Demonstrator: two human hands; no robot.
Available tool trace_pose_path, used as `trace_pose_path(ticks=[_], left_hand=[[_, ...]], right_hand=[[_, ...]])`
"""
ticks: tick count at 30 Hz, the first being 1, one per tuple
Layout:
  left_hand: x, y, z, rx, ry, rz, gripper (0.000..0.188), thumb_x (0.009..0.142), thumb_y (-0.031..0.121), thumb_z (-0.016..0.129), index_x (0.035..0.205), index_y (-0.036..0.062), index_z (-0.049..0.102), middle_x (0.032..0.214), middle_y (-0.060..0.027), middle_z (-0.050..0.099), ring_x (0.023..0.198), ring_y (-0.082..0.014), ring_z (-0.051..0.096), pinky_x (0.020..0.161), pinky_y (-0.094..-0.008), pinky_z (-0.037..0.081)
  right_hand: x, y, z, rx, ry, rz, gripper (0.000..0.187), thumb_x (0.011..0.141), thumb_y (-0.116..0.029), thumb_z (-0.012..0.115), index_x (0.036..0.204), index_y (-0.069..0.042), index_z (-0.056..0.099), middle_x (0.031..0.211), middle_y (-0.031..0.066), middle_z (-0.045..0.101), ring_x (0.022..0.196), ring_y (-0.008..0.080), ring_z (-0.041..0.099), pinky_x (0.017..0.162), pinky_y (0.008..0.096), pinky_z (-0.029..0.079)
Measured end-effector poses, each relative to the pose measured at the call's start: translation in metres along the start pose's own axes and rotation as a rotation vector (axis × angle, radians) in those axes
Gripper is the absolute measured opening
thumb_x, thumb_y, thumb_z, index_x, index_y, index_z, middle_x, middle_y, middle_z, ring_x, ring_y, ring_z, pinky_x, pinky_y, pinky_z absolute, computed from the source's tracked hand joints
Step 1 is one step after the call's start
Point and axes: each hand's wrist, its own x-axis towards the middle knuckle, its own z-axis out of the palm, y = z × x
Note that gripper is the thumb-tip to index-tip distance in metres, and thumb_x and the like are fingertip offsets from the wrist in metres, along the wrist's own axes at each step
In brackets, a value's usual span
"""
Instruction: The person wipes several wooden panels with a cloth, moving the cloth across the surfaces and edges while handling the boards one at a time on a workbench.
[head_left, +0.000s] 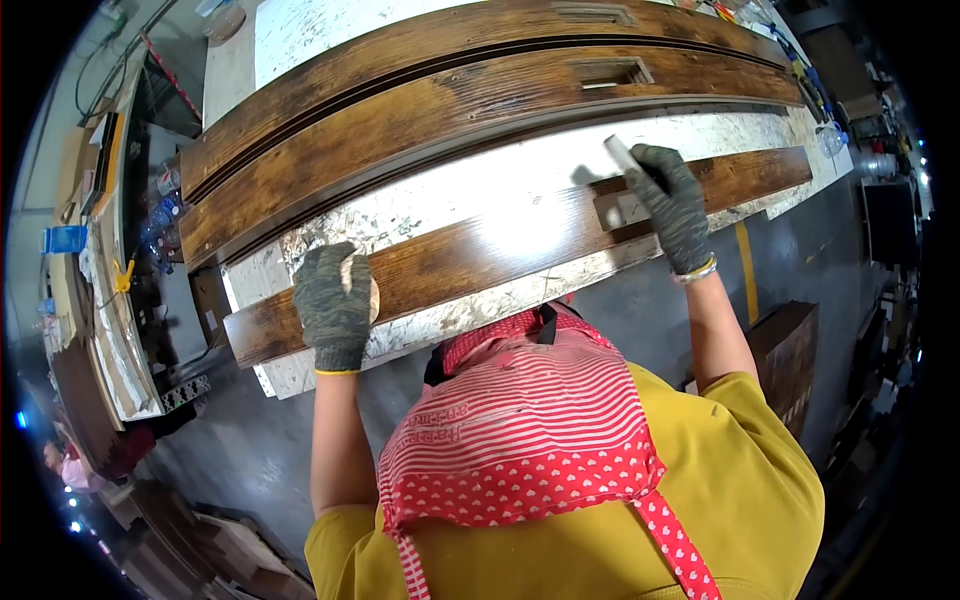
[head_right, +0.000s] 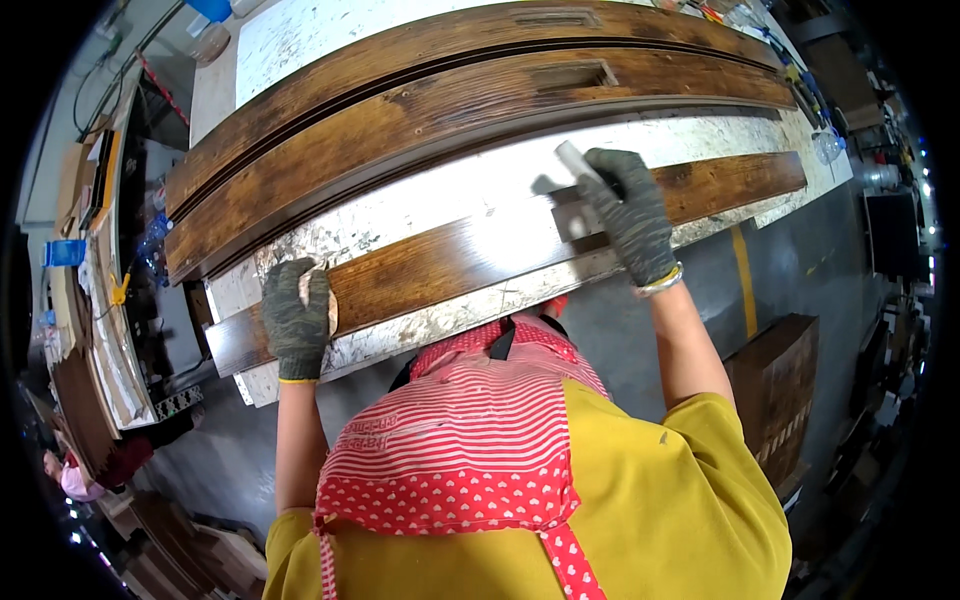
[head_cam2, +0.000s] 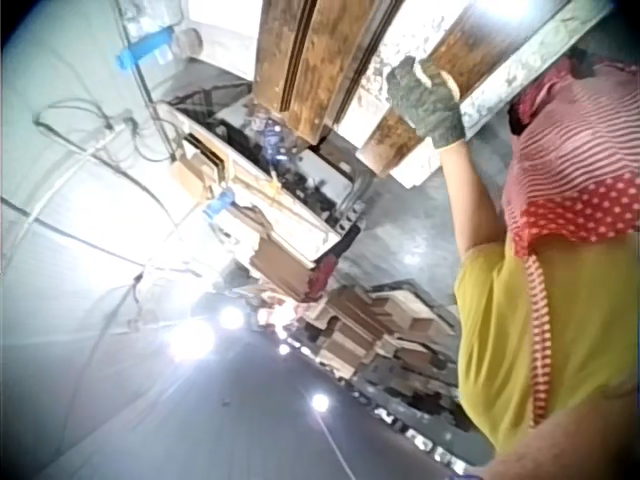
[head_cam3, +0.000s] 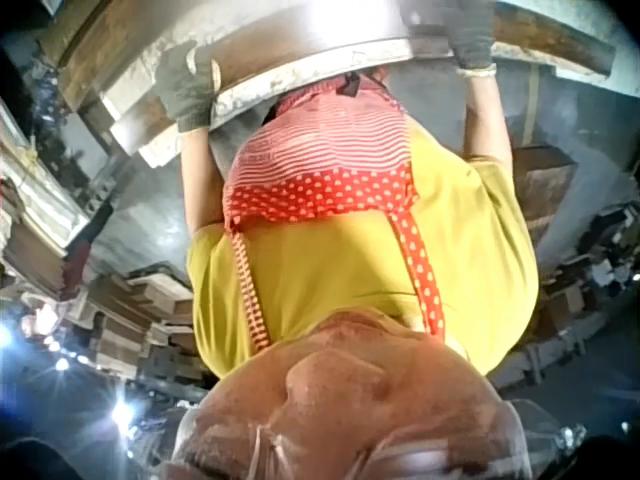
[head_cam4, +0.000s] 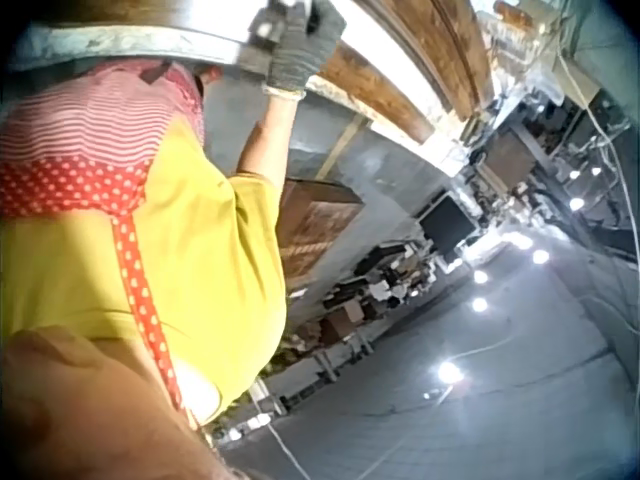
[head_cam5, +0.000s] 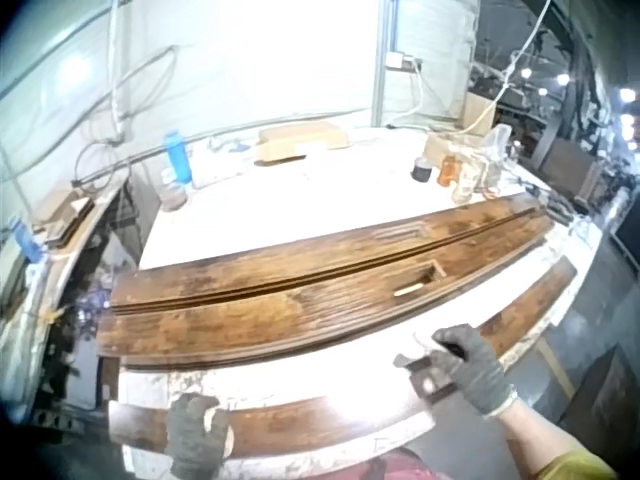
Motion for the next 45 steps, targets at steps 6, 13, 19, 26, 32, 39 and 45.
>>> trace_pose_path(ticks=[6, 13, 19, 26, 32, 39, 45], left_hand=[[0.032, 0.076, 0.0, -0.312, 0.162, 0.35, 0.019, 0.084, 0.012, 0.067, 0.101, 0.0037, 0.064, 0.101, -0.0147, 0.063, 0.09, -0.0275, 0.062, 0.081, -0.0391, 0.05], [0.089, 0.176, 0.061, -0.233, -0.316, 0.383, 0.032, 0.091, 0.036, 0.054, 0.1, 0.0073, 0.067, 0.097, -0.0161, 0.063, 0.09, -0.0323, 0.059, 0.081, -0.044, 0.048], [0.099, 0.172, 0.058, 0.096, -0.528, 0.298, 0.03, 0.093, 0.034, 0.053, 0.096, 0.0067, 0.067, 0.097, -0.0175, 0.064, 0.092, -0.0349, 0.06, 0.085, -0.046, 0.047], [0.09, 0.184, 0.045, 0.075, -0.332, 0.39, 0.025, 0.093, 0.03, 0.053, 0.096, 0.0078, 0.065, 0.1, -0.0196, 0.063, 0.093, -0.0352, 0.059, 0.083, -0.046, 0.047], [0.087, 0.111, 0.027, 0.314, -0.43, 0.181, 0.025, 0.092, 0.029, 0.054, 0.088, 0.007, 0.065, 0.094, -0.0185, 0.062, 0.086, -0.036, 0.06, 0.078, -0.0476, 0.048], [0.041, 0.101, 0.04, 0.189, -0.228, 0.118, 0.018, 0.087, 0.026, 0.057, 0.094, 0.0108, 0.064, 0.094, -0.0119, 0.062, 0.09, -0.031, 0.058, 0.078, -0.0456, 0.045], [0.017, -0.013, 0.009, 0.334, -0.181, -0.075, 0.02, 0.082, 0.025, 0.061, 0.098, 0.014, 0.065, 0.102, -0.0095, 0.062, 0.096, -0.0298, 0.057, 0.083, -0.0446, 0.046]], right_hand=[[0.015, 0.078, -0.026, 0.432, 0.452, 0.367, 0.026, 0.09, -0.007, 0.068, 0.114, 0.0, 0.065, 0.106, 0.0059, 0.065, 0.089, 0.0125, 0.061, 0.076, 0.0256, 0.054], [0.016, 0.087, -0.023, 0.285, 0.424, 0.252, 0.026, 0.089, -0.008, 0.069, 0.113, 0.001, 0.065, 0.107, 0.008, 0.066, 0.092, 0.0146, 0.061, 0.08, 0.0279, 0.051], [0.009, 0.079, -0.029, 0.13, 0.369, 0.186, 0.029, 0.089, -0.013, 0.069, 0.113, 0.002, 0.063, 0.107, 0.012, 0.064, 0.097, 0.019, 0.062, 0.087, 0.0309, 0.049], [0.009, 0.078, -0.03, 0.135, 0.324, 0.111, 0.03, 0.089, -0.014, 0.068, 0.113, 0.001, 0.061, 0.109, 0.0136, 0.06, 0.099, 0.0229, 0.061, 0.087, 0.0339, 0.05], [0.01, 0.082, -0.024, 0.398, 0.301, 0.165, 0.029, 0.089, -0.011, 0.068, 0.113, 0.001, 0.06, 0.109, 0.0117, 0.06, 0.098, 0.02, 0.06, 0.086, 0.033, 0.05], [0.008, 0.088, -0.021, 0.259, 0.321, 0.236, 0.032, 0.089, -0.014, 0.069, 0.116, 0.0, 0.061, 0.106, 0.007, 0.061, 0.095, 0.0163, 0.058, 0.085, 0.0306, 0.05], [0.006, 0.141, -0.04, 0.028, 0.287, 0.156, 0.033, 0.094, -0.009, 0.062, 0.125, 0.002, 0.058, 0.12, 0.0088, 0.061, 0.105, 0.0145, 0.057, 0.092, 0.0274, 0.048]])
